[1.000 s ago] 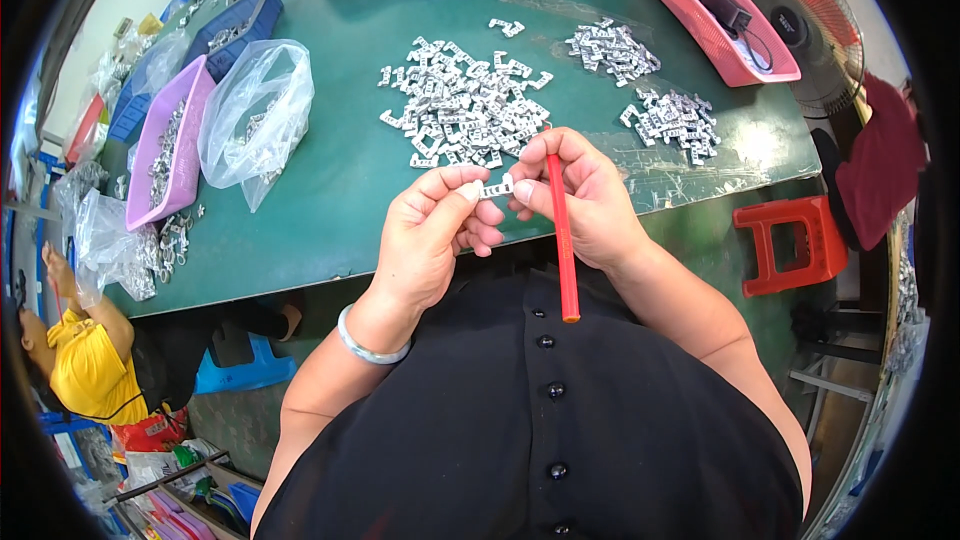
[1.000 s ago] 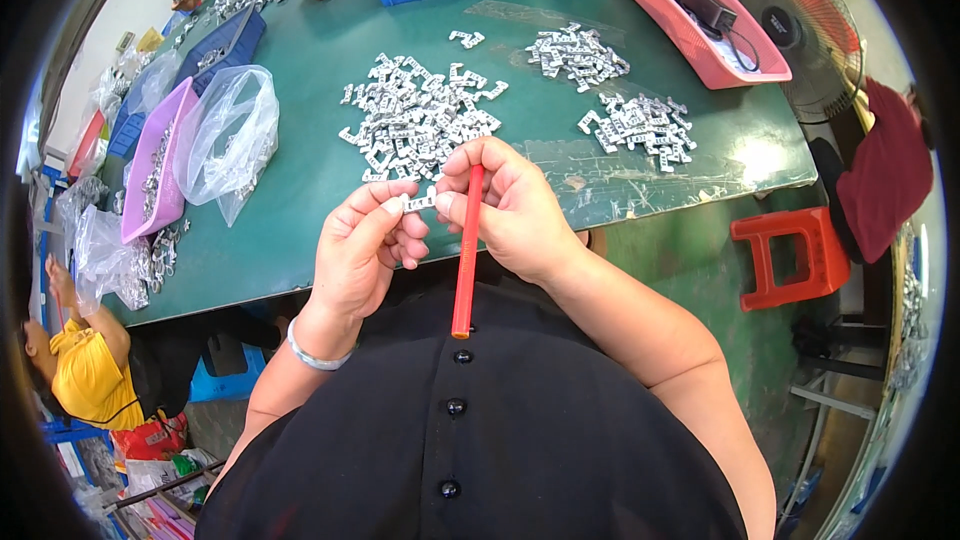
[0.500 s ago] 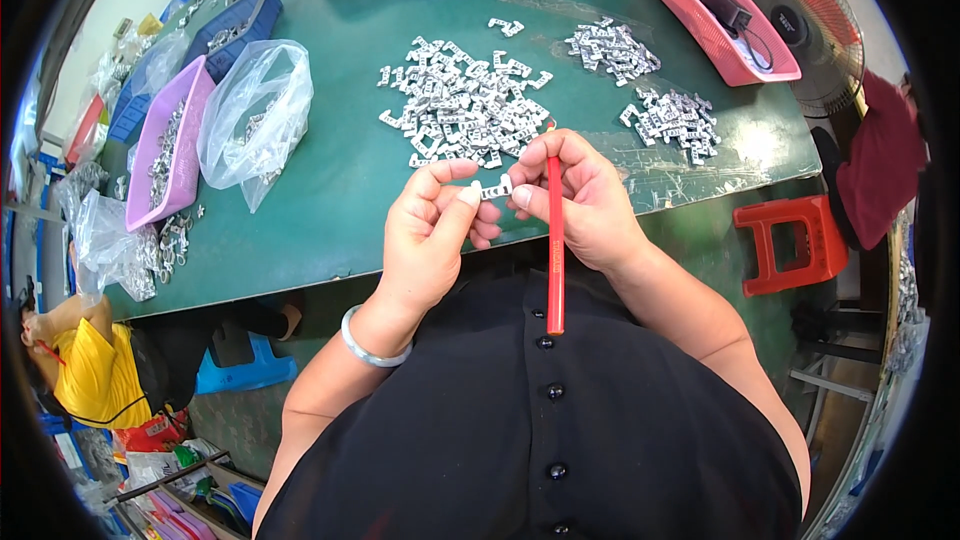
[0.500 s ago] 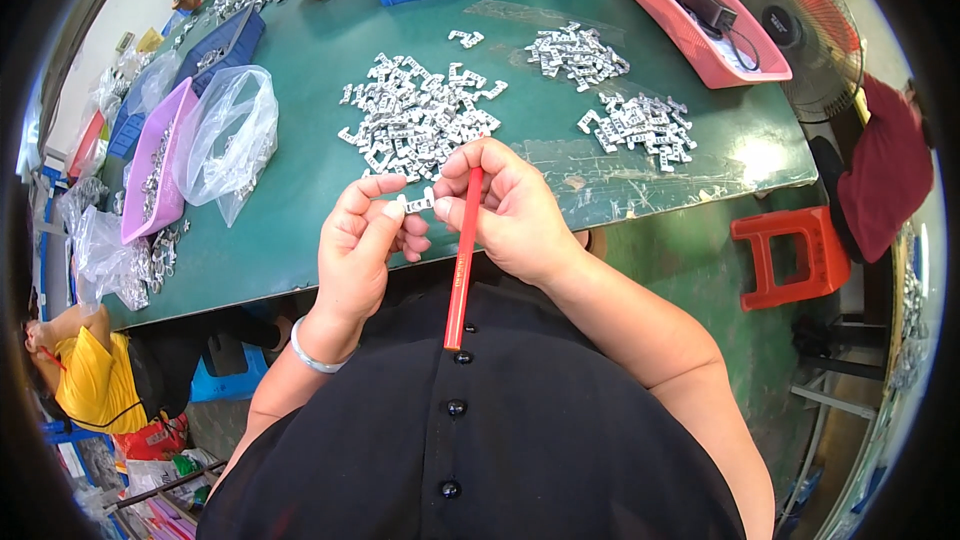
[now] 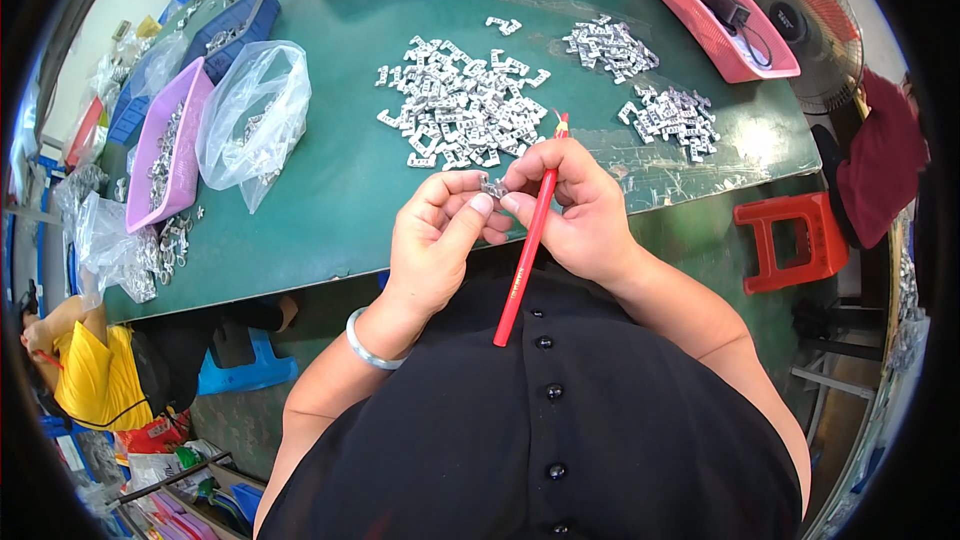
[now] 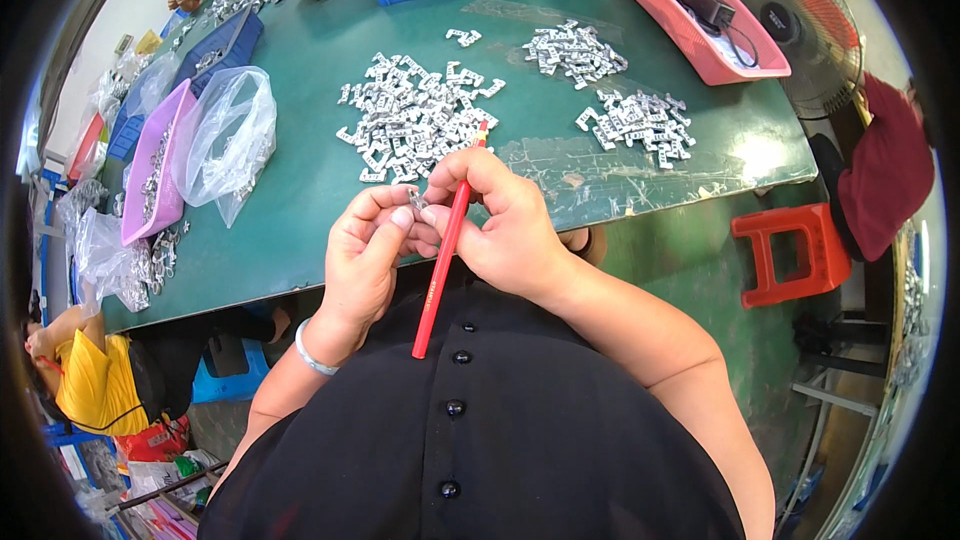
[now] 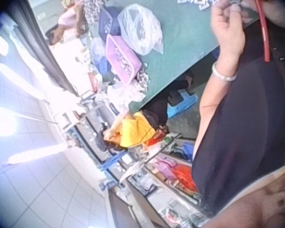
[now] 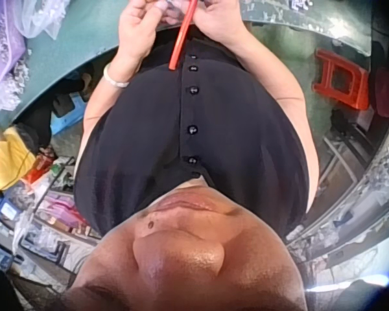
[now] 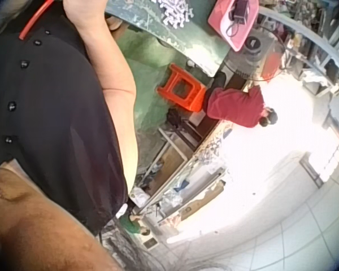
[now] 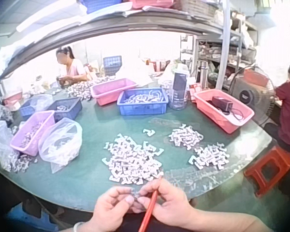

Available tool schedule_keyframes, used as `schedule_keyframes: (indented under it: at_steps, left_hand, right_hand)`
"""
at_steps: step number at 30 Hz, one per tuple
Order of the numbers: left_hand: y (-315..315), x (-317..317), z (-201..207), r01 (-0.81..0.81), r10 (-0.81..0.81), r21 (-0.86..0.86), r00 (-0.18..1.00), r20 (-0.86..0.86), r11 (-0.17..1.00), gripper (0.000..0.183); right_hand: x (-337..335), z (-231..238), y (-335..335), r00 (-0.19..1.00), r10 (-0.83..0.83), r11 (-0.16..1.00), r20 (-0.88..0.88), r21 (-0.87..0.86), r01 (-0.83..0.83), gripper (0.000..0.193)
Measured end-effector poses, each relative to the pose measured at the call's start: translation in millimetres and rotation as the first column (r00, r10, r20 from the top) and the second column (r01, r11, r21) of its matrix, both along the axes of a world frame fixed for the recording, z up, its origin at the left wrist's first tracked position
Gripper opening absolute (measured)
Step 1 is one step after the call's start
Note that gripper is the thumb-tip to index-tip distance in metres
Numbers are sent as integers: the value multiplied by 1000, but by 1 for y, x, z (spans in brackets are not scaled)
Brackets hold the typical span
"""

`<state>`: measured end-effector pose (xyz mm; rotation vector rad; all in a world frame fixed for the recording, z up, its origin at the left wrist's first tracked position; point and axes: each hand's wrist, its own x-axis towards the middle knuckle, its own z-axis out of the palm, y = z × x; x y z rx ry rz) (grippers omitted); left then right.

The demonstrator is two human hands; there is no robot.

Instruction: The person picks up small metal pieces from a pile on the table one at a time, holding and turning each piece while pressing the tip of a red tool against it.

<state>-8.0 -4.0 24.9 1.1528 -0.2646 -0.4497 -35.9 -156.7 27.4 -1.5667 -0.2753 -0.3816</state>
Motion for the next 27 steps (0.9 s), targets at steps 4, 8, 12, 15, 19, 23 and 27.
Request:
schedule_keyframes:
  at_steps: [4, 8, 12, 15, 19, 23, 27]
  left_hand:
    - [0, -1, 0, 17, -17, -24, 999, -33, 1000, 20]
    - [0, -1, 0, 40, -42, -44, 998, -39, 998, 23]
    - [1, 0, -4, 60, -70, -111, 994, -85, 992, 26]
    - [2, 1, -3, 82, -94, -134, 992, -84, 988, 27]
    - [4, 2, -5, 103, -115, -133, 990, -85, 986, 28]
    - [4, 1, -2, 115, -121, -110, 992, -47, 987, 29]
    - [3, -1, 0, 72, -71, -12, 997, 31, 997, 30]
  right_hand:
    - [-1, 0, 2, 999, -26, 999, 38, -31, 28, 20]
    - [-2, 5, 4, 1000, -1, 1000, 17, -19, 2, 20]
    - [-1, 9, 2, 993, -26, 980, 118, -192, 49, 19]
    - [-1, 5, 0, 991, -36, 980, 125, -192, 60, 20]
    - [1, -2, -1, 998, -30, 996, 63, -82, 35, 21]
    - [0, 0, -3, 999, -27, 995, 19, -91, 29, 22]
    - [1, -1, -4, 999, -2, 998, -45, -57, 0, 21]
